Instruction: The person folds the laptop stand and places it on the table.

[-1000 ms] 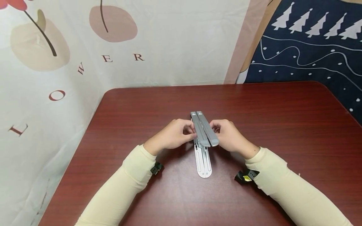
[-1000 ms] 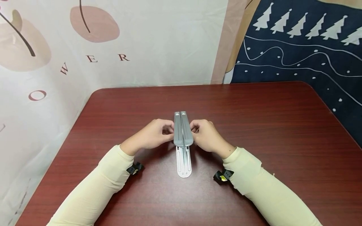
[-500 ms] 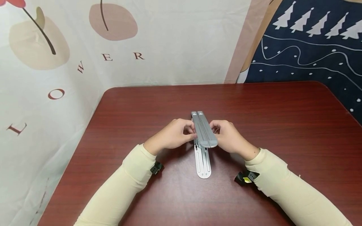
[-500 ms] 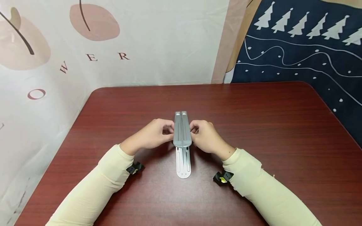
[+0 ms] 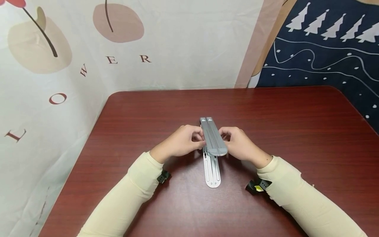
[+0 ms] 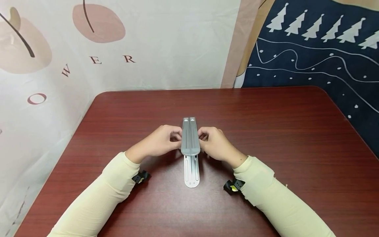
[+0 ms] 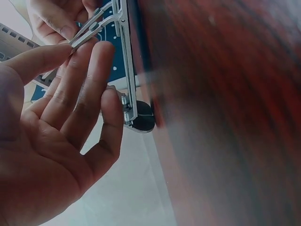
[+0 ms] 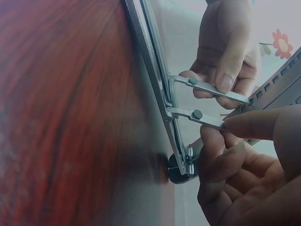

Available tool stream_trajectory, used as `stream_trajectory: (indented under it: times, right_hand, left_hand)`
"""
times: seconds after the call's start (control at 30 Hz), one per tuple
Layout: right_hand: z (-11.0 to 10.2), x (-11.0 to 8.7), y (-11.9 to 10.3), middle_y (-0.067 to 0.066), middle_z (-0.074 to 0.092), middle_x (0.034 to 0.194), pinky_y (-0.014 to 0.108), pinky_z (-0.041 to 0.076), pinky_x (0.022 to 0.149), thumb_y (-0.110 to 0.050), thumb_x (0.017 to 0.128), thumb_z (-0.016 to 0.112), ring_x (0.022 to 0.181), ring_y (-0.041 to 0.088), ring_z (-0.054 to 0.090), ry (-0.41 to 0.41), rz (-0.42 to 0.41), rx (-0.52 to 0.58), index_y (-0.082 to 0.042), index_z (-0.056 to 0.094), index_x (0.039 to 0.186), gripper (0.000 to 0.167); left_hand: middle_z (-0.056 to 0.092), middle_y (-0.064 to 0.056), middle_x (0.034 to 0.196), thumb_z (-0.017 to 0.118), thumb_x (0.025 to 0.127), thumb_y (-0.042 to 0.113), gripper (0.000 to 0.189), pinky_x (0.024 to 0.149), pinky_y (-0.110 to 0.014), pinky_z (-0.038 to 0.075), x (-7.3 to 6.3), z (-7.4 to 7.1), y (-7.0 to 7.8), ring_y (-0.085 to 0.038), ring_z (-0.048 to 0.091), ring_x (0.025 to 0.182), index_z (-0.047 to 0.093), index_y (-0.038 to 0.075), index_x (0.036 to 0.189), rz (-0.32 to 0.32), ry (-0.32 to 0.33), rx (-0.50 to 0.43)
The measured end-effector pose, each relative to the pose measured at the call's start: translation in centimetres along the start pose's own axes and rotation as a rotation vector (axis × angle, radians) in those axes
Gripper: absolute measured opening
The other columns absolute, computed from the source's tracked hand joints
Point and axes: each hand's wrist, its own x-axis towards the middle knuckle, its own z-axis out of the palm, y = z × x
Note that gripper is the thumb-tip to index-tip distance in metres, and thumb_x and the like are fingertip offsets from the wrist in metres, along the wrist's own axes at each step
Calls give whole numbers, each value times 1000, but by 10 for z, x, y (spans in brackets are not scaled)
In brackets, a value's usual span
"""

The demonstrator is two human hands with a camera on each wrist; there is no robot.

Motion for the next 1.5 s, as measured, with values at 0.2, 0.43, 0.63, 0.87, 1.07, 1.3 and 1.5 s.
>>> stream_trajectory:
  times: [0.2, 0.43, 0.63, 0.87, 1.07, 1.3, 1.5]
  right_hand:
    - [2, -1, 1, 5, 69, 78, 26, 52, 59, 3, 85, 66, 64, 13, 61, -2, -14, 17, -6, 69, 93, 12]
    - [3, -1, 1, 7, 68, 78, 29, 53, 53, 5, 85, 64, 63, 15, 61, 1, -20, 37, -6, 67, 95, 15]
    - [4, -1, 1, 6, 68, 80, 28, 53, 57, 6, 84, 65, 65, 14, 61, 3, -26, 22, -6, 67, 95, 16]
    - [3, 0, 2, 6, 71, 85, 28, 53, 66, 4, 85, 66, 70, 14, 63, -1, -32, 2, -7, 67, 98, 17]
    - [0, 1, 3, 5, 72, 89, 29, 53, 70, 3, 85, 67, 74, 14, 64, -10, -24, -27, -8, 67, 100, 18]
    - [-1, 0, 1, 7, 73, 91, 29, 53, 71, 2, 87, 66, 76, 15, 65, -15, -23, -20, -7, 66, 101, 17]
    - [1, 0, 1, 6, 72, 88, 28, 52, 68, 3, 87, 64, 75, 15, 63, -18, -31, -20, -6, 66, 101, 16]
  left_hand:
    - [78, -6, 84, 69, 92, 9, 5, 72, -24, 54, -3, 0, 2, -16, 74, 69, 66, 7, 90, -21, -8, -35]
    - [77, -3, 81, 70, 91, 10, 6, 72, -24, 51, -3, 0, 3, -18, 73, 71, 64, 9, 89, -13, 8, 1]
    - [76, -4, 79, 70, 92, 10, 7, 71, -24, 51, -3, 0, 1, -19, 73, 70, 63, 8, 89, -6, 7, 9]
    - [77, -7, 83, 69, 92, 7, 7, 65, -25, 55, -2, 2, 0, -19, 73, 68, 64, 5, 97, -5, -5, -32]
    - [77, -8, 83, 68, 93, 7, 12, 66, -24, 55, 0, 3, 3, -22, 73, 67, 64, 5, 104, -15, 0, -41]
    - [77, -9, 84, 68, 93, 8, 10, 62, -25, 53, 0, 1, 5, -21, 73, 66, 64, 5, 102, -26, 1, -34]
    - [77, -12, 85, 68, 93, 8, 8, 59, -25, 51, -1, 1, 3, -22, 74, 66, 64, 5, 99, -40, -4, -49]
